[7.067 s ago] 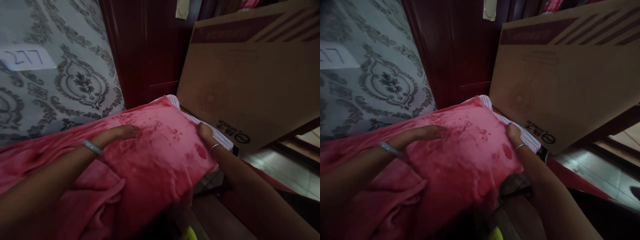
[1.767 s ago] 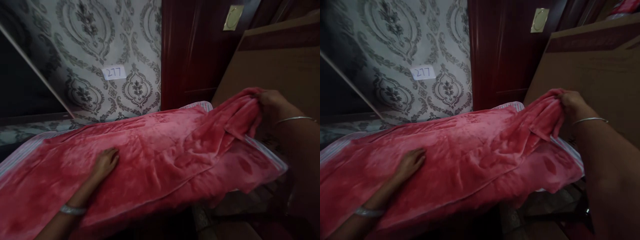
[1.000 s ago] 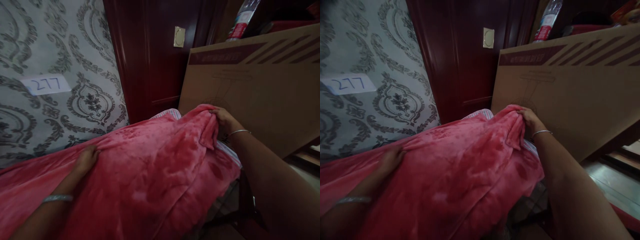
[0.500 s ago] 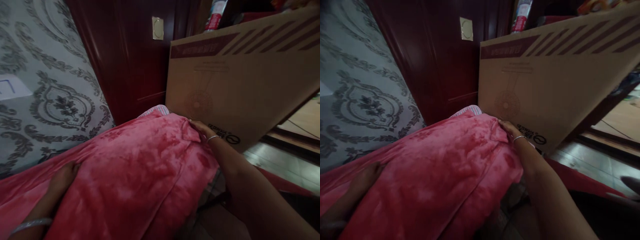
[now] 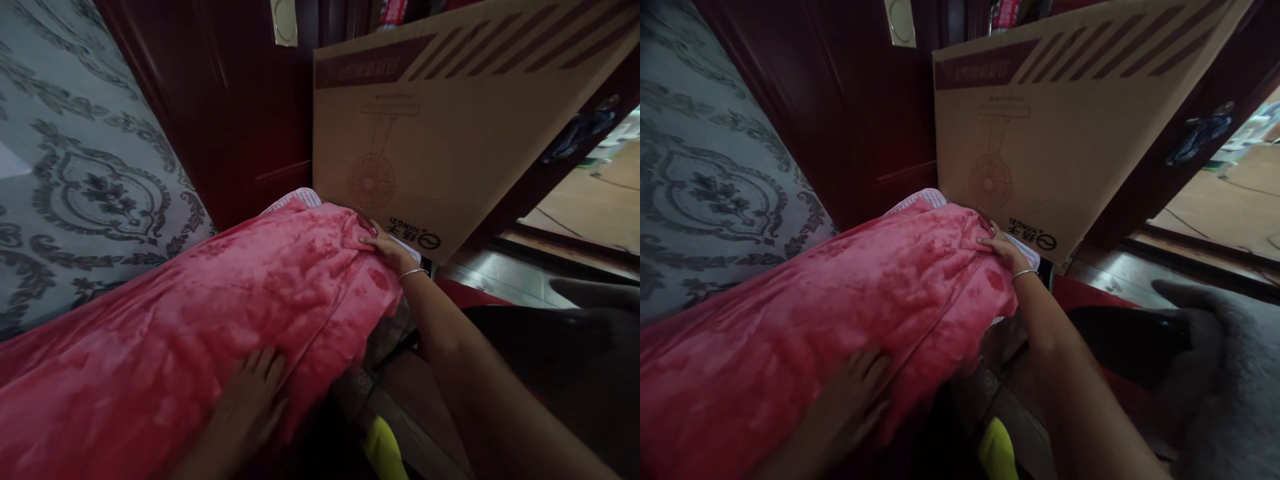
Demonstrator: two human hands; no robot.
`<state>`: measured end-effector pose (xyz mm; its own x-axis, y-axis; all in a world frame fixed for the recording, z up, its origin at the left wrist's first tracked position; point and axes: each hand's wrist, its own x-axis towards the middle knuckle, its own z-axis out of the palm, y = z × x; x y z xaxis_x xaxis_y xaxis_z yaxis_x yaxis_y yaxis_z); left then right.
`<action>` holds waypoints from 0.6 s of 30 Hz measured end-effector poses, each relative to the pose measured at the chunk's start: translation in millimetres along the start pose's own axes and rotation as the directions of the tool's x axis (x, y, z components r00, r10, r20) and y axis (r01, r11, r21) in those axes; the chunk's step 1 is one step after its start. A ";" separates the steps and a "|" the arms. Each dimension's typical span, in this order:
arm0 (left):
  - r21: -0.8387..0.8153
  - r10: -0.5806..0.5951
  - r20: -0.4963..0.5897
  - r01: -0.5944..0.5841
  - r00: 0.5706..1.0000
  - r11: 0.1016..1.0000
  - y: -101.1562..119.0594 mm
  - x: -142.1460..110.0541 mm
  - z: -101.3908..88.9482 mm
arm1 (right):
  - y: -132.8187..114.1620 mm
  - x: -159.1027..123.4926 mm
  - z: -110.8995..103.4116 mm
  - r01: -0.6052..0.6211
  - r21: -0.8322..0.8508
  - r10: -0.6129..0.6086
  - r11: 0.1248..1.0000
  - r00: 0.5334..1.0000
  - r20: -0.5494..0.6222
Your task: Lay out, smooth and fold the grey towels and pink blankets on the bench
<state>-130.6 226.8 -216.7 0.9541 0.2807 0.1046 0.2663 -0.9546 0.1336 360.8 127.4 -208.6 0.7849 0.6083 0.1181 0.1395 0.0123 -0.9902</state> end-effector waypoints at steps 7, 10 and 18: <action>0.030 -0.155 -0.005 0.155 0.988 0.987 -5.5 14.5 14.9 | -10.3 3.6 18.9 0.129 -0.143 -0.127 0.981 0.992 0.023; -0.062 -0.134 -0.046 0.131 0.990 0.989 -16.6 19.3 -8.6 | -16.6 20.0 12.9 0.034 -0.148 -0.066 0.988 0.975 -0.213; -0.243 -0.049 0.109 0.074 0.993 0.967 -13.2 15.1 -69.8 | 9.2 5.8 -45.0 -0.240 -0.177 0.108 0.955 0.833 -0.543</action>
<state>-129.3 250.6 -148.1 0.9492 0.3146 -0.0100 0.2951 -0.8783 0.3761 393.7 95.3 -213.6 0.9965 0.0767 0.0320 0.0520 -0.2748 -0.9601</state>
